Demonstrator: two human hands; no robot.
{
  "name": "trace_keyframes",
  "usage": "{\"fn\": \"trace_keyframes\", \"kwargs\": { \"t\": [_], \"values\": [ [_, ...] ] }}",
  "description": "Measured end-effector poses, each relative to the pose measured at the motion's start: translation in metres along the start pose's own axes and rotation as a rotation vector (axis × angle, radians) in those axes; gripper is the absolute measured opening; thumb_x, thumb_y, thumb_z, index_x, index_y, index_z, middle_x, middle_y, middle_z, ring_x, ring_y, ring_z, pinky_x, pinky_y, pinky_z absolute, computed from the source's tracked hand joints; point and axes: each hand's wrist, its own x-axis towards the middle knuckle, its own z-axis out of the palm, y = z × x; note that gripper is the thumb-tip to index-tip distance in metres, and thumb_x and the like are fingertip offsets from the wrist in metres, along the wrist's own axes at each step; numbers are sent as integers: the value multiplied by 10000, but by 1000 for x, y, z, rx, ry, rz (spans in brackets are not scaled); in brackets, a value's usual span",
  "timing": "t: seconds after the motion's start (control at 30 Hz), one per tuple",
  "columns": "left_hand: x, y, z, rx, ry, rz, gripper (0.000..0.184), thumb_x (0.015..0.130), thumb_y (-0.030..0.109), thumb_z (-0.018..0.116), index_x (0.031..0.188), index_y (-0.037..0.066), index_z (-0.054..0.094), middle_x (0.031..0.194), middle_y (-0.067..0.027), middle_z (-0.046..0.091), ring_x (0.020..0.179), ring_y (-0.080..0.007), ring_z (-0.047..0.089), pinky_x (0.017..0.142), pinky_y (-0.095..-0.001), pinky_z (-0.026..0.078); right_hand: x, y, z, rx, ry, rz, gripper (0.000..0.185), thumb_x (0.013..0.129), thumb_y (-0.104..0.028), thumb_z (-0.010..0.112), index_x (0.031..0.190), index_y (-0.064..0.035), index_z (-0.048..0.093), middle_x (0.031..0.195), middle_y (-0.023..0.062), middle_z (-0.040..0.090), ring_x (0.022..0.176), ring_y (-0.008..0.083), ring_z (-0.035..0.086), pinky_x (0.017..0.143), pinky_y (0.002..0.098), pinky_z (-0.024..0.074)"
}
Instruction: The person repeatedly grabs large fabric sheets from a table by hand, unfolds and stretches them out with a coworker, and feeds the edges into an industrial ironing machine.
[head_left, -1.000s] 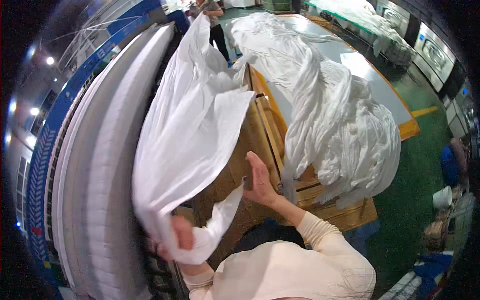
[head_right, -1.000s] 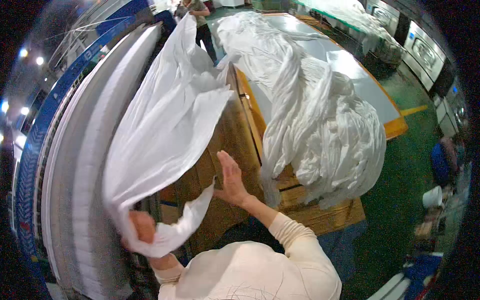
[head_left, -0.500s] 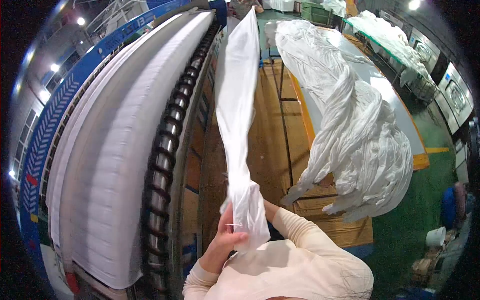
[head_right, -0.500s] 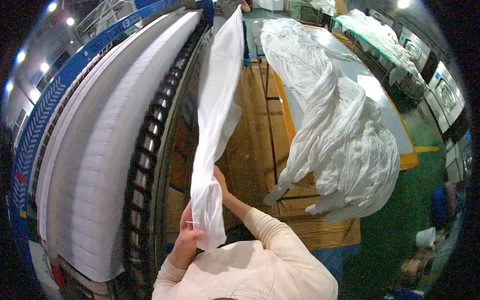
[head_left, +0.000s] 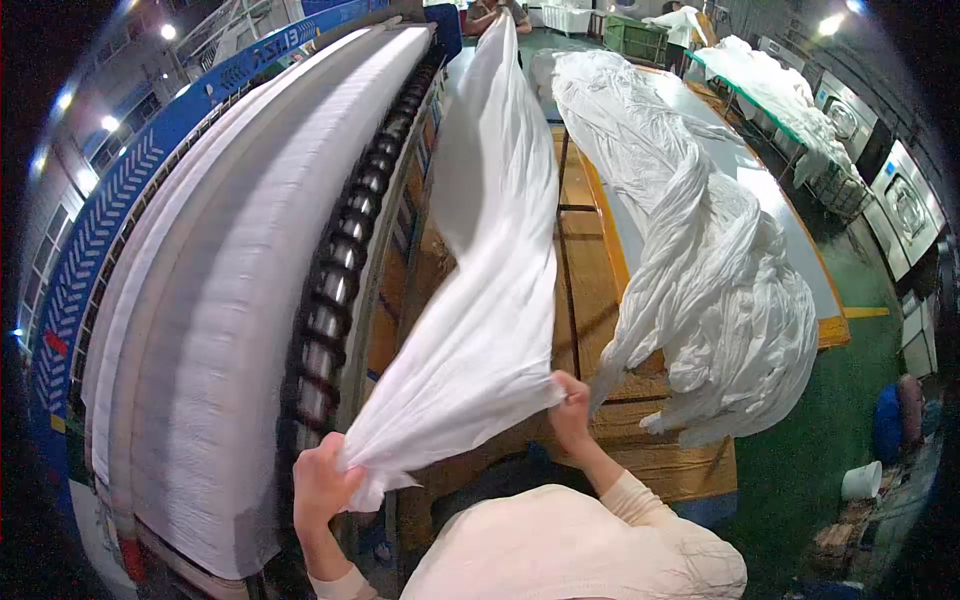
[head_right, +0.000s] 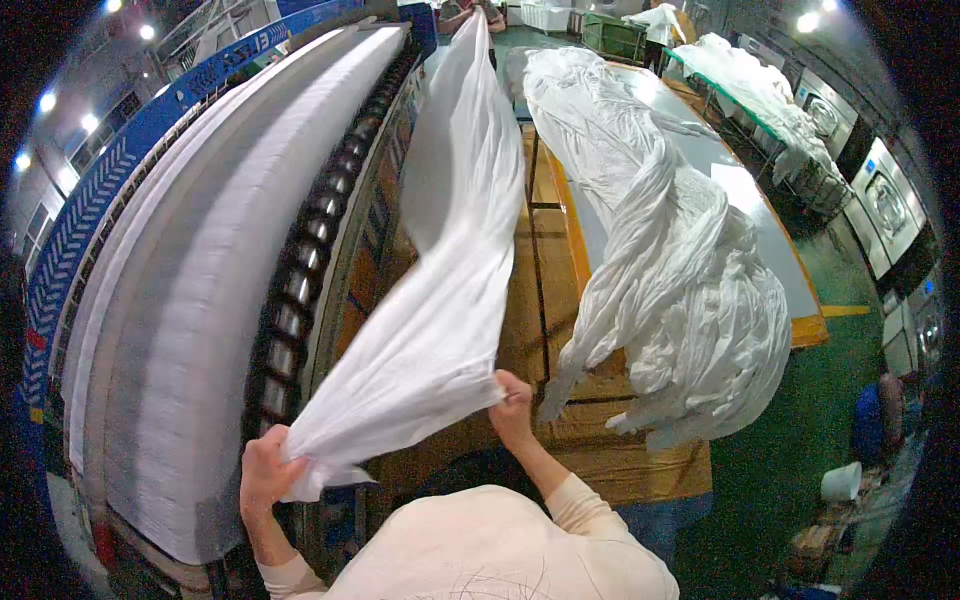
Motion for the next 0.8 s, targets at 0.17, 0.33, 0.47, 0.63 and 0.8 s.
{"fn": "trace_keyframes", "kwargs": {
  "t": [0.17, 0.33, 0.47, 0.63, 0.8],
  "values": [
    [3, -14, 15, -179, 16, -31, 275, 625, 171, 675, 795, 28, 512, 638, -77, 564, 580, -241, 552, 529, -335, 417, 6, -1, -28, 186, 96, 147, 167, 849, -151, 547, 844, 2, 617, 706, -38, 557, 645, 57, 481, 566, 245, 407],
    [11, 39, 10, -991, 218, 97, 347, 601, 244, 699, 782, 35, 489, 723, 59, 455, 635, -36, 381, 544, -193, 311, -3, 40, 3, 18, -154, 88, 207, 817, -127, 574, 967, 11, 610, 792, 56, 634, 725, 168, 581, 664, 297, 463],
    [21, 56, 10, -1003, 361, 344, 442, 668, 352, 721, 879, 32, 501, 779, 28, 464, 712, -55, 422, 635, -183, 336, -9, 59, 45, -490, -595, 0, 478, 789, -145, 638, 1216, -32, 454, 1090, 167, 528, 992, 298, 542, 836, 363, 456],
    [37, 76, 3, -660, 595, 416, 335, 702, 284, 705, 772, 31, 497, 628, 22, 465, 543, -42, 386, 479, -195, 309, 11, 48, 68, -180, -344, -18, 563, 823, -128, 635, 1288, -9, 339, 1127, 172, 492, 999, 272, 542, 849, 366, 461],
    [44, 96, -13, -548, 756, 459, 347, 747, 317, 680, 793, 17, 511, 627, 15, 474, 551, -53, 399, 488, -203, 326, 62, 45, 76, 106, -227, 7, 656, 852, -115, 600, 1363, -33, 196, 1188, 138, 459, 991, 196, 537, 837, 339, 460]
  ]
}}
